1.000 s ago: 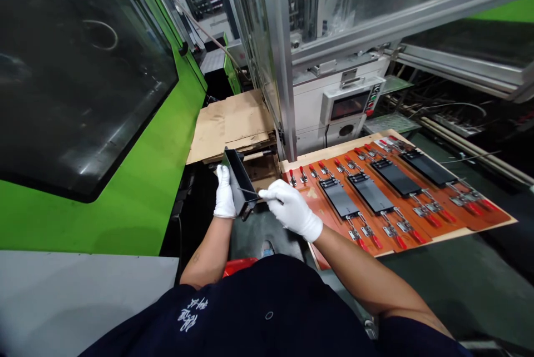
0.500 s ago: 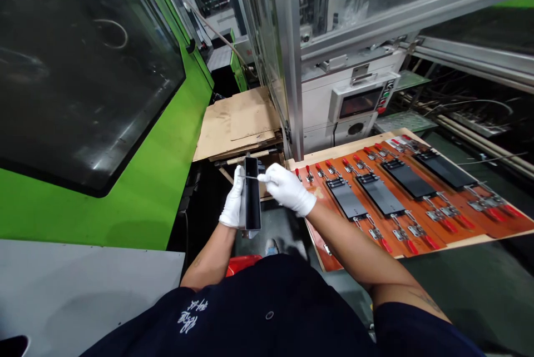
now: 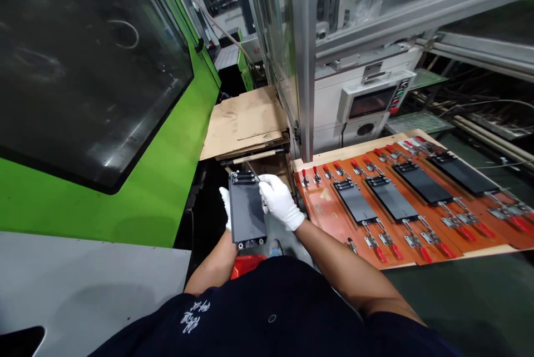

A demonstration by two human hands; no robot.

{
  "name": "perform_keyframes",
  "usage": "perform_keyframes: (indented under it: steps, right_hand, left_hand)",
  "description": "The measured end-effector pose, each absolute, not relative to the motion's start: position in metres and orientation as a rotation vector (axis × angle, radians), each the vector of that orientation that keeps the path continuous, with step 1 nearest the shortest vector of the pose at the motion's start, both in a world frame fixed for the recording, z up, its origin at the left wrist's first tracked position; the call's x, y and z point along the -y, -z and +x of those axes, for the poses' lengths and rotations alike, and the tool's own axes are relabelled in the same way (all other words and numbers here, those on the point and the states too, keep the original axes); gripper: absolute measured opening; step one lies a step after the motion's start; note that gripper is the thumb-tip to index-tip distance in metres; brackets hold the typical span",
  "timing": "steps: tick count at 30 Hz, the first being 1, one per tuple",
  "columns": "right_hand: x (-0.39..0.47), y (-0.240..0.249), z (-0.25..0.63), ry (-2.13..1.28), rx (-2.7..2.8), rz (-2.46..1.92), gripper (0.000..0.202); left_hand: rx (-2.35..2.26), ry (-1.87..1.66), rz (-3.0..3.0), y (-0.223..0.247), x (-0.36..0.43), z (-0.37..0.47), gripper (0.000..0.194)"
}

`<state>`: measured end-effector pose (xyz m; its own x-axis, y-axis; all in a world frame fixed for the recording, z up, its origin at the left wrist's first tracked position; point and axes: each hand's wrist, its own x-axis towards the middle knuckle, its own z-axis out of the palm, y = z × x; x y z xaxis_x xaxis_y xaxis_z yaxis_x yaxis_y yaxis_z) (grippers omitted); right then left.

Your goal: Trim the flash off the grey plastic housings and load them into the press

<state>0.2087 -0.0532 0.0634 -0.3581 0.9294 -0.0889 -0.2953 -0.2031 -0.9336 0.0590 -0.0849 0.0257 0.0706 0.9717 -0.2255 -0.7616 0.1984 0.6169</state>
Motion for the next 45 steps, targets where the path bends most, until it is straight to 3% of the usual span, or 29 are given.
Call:
perform_keyframes:
  steps: [3, 7, 12, 23, 37, 45]
  right_hand:
    - [0.052, -0.055, 0.21, -1.556, 1.274, -0.97, 0.025]
    - [0.051, -0.05, 0.214, -1.637, 1.329, -0.982, 0.03]
    - [0.057, -0.055, 0.216, -1.364, 1.586, -0.771, 0.022]
    - [0.065, -0.064, 0.213, -1.678, 1.312, -0.833, 0.029]
    - [0.067, -0.068, 0.214, -1.728, 1.275, -0.813, 0.042]
    - [0.07, -0.08, 0.216, -1.743, 1.279, -0.847, 0.039]
  left_hand:
    - [-0.71, -1.349, 0.34, -0.024, 0.095, 0.069, 0.084]
    - [-0.672, -1.285, 0.335, -0.019, 0.099, 0.076, 0.047]
    - [-0.752, -1.293, 0.26, -0.022, 0.096, 0.082, 0.023]
    - [-0.7, -1.243, 0.46, -0.037, 0.098, 0.084, 0.04]
    - [-0.73, -1.309, 0.637, -0.044, 0.096, 0.089, 0.038]
    - [-0.678, -1.367, 0.57, -0.042, 0.093, 0.089, 0.035]
